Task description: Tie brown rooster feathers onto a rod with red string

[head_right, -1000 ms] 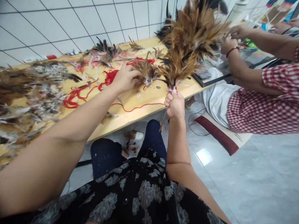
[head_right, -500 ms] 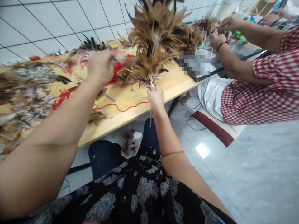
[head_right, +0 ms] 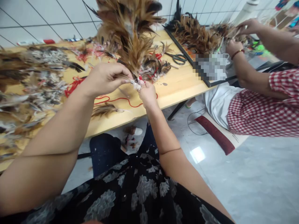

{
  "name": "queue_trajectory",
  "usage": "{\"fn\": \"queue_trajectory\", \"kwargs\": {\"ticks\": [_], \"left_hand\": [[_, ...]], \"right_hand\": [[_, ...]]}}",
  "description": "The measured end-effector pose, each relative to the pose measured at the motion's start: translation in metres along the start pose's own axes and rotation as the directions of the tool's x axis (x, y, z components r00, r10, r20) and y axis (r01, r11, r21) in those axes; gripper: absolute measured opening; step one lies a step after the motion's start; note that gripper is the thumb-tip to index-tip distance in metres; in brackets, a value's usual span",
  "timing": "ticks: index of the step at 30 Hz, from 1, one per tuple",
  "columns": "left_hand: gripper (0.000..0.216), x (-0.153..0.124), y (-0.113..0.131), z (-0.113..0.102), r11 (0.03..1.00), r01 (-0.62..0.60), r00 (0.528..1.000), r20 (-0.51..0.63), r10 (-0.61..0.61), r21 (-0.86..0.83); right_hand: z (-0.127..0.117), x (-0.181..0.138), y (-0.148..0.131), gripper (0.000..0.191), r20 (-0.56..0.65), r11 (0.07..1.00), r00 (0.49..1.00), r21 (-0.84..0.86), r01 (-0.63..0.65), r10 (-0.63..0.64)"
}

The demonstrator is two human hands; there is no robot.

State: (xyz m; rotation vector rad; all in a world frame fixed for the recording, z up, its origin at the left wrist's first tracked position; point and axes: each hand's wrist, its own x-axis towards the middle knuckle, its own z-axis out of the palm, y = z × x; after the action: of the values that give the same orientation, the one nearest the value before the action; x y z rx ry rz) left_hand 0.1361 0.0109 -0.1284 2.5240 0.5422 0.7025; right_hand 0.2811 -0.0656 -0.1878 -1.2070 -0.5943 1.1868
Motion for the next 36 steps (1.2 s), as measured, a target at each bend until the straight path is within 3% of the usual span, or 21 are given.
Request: {"fn": "queue_trajectory", "kwargs": {"ticks": [5, 12, 16, 21, 36], "left_hand": [[0.015, -0.006, -0.018, -0.005, 0.999, 0.011, 0.999, -0.038, -0.009, 0.038], [0.016, -0.009, -0.03, -0.003, 0.99, 0.002, 0.996, -0.093, 0.011, 0.138], [0.011, -0.012, -0.029, -0.001, 0.996, 0.05, 0.986, -0.164, -0.037, 0.07], [0.009, -0.016, -0.025, 0.003, 0.993, 0.06, 0.976, -0.217, -0.037, 0.102], [0.015, -0.023, -0.013, 0.005, 0.987, 0.093, 0.977, -0.205, -0.065, 0.13]], "right_hand": [[0.018, -0.019, -0.017, 0.029, -0.03, 0.994, 0.993, 0.005, -0.112, 0.113], [0.021, -0.02, -0.015, 0.03, 0.051, 0.993, 0.993, -0.066, -0.1, 0.104], [0.017, -0.019, -0.01, 0.033, 0.118, 0.997, 0.99, -0.041, -0.066, 0.07], [0.009, -0.019, -0.005, 0.04, 0.195, 0.998, 0.98, -0.062, -0.028, 0.04], [0.013, -0.021, -0.005, 0.04, 0.233, 0.994, 0.97, -0.1, -0.053, 0.075]]}}
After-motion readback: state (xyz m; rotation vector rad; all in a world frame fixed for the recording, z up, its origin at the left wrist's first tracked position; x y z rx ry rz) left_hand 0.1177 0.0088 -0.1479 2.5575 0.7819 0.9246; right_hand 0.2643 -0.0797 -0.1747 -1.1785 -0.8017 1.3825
